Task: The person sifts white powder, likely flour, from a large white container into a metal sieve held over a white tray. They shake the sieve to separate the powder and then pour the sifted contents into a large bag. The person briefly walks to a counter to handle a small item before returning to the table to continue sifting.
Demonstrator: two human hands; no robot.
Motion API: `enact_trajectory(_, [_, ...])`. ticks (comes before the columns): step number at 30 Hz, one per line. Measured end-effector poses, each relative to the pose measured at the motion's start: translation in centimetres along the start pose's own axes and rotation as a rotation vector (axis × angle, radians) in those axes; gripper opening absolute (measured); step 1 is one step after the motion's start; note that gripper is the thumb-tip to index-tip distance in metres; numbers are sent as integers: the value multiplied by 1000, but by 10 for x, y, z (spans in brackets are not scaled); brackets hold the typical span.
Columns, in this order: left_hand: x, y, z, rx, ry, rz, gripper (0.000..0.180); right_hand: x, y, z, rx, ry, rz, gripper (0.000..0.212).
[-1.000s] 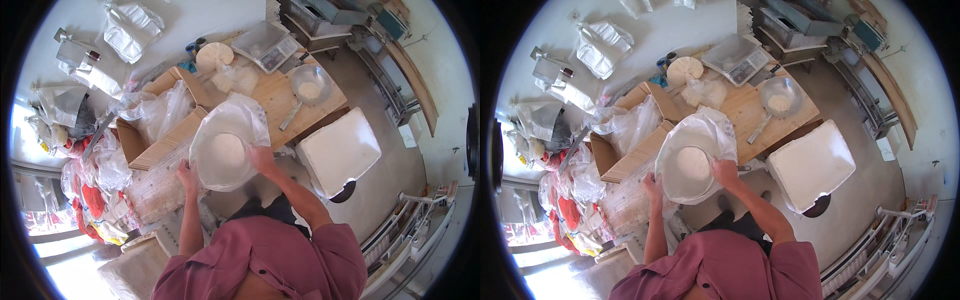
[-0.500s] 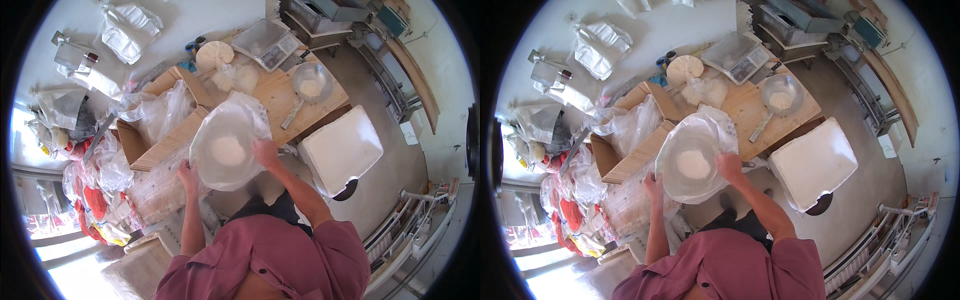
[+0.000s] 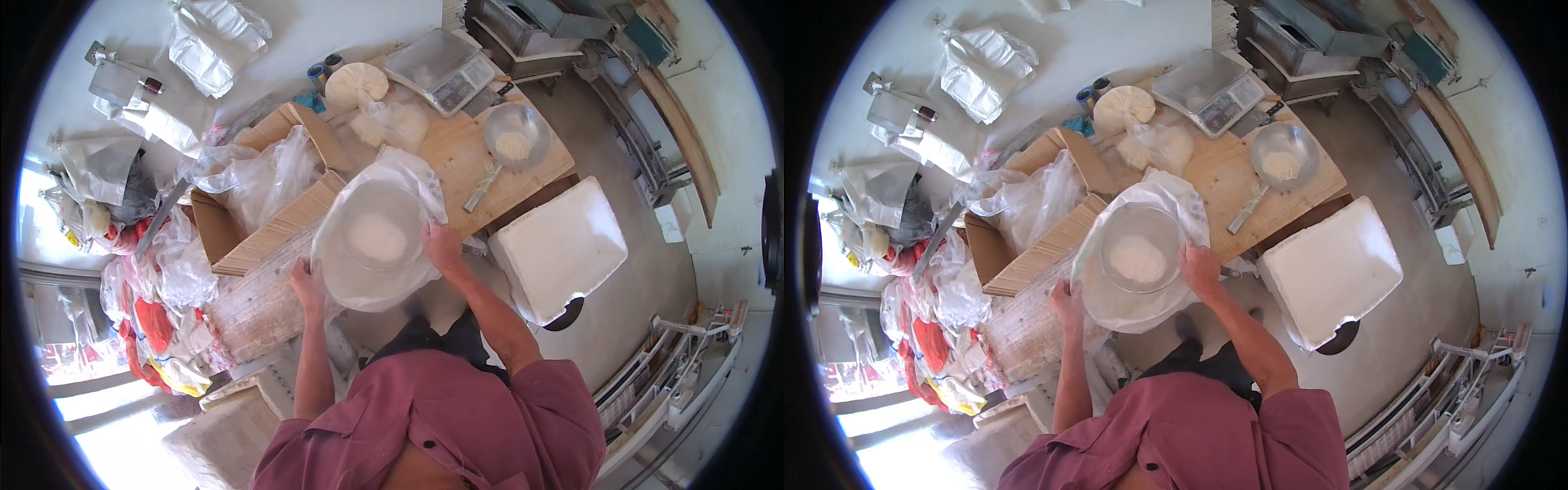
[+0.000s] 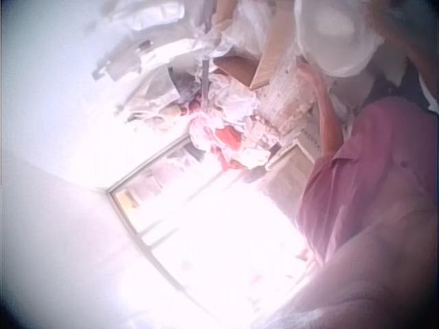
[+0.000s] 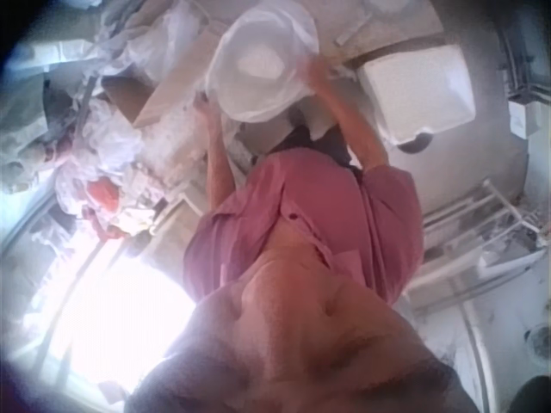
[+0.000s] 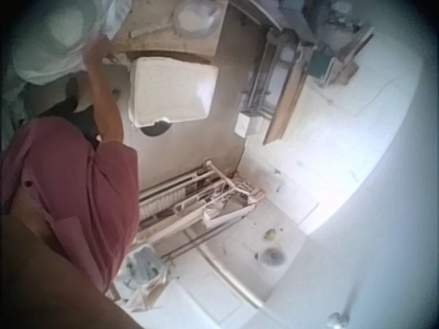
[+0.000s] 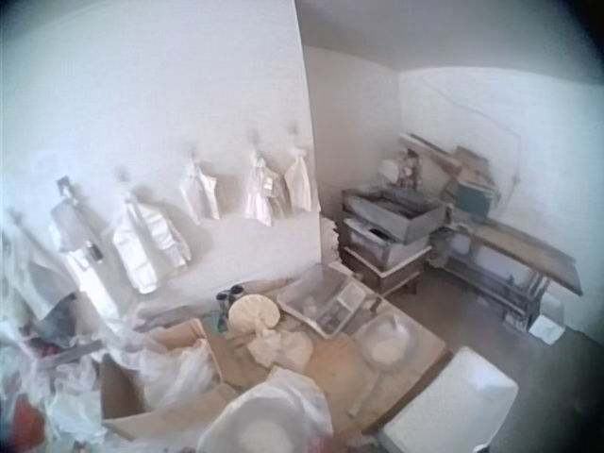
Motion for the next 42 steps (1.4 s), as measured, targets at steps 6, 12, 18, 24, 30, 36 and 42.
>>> enact_trajectory(6, [10, 3, 2, 30, -43, 33, 22, 13, 6, 6, -10, -66, -11, 19])
enact_trajectory(12, [11, 4, 2, 24, -103, 3, 15, 17, 4, 12, 24, -49, -45, 20])
enact_trajectory(18, [15, 5, 1, 57, -97, -7, 21, 24, 10, 16, -24, -82, 23, 22])
enact_trajectory(24, [12, 9, 7, 38, -105, 5, 25, 21, 19, 3, -6, -49, 53, 29])
enact_trajectory(30, [10, 10, 5, 36, -96, 11, 28, 23, 17, 8, 5, -40, 88, 29])
enact_trajectory(36, [15, 12, 4, 40, -61, 28, 27, 16, 19, 4, 23, -28, 55, 24])
enact_trajectory(42, [6, 10, 1, 44, -34, 41, 33, 18, 21, 5, 56, 58, 36, 25])
Point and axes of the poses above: each hand's wrist, its own y-axis away from the middle knuckle, its own z-axis out of the back of the hand, x = y × z, the point moved 8 cm from there along -y, towards the middle knuckle, and after that the axes turned 4 degrees about -x, right-handed, at the moved point
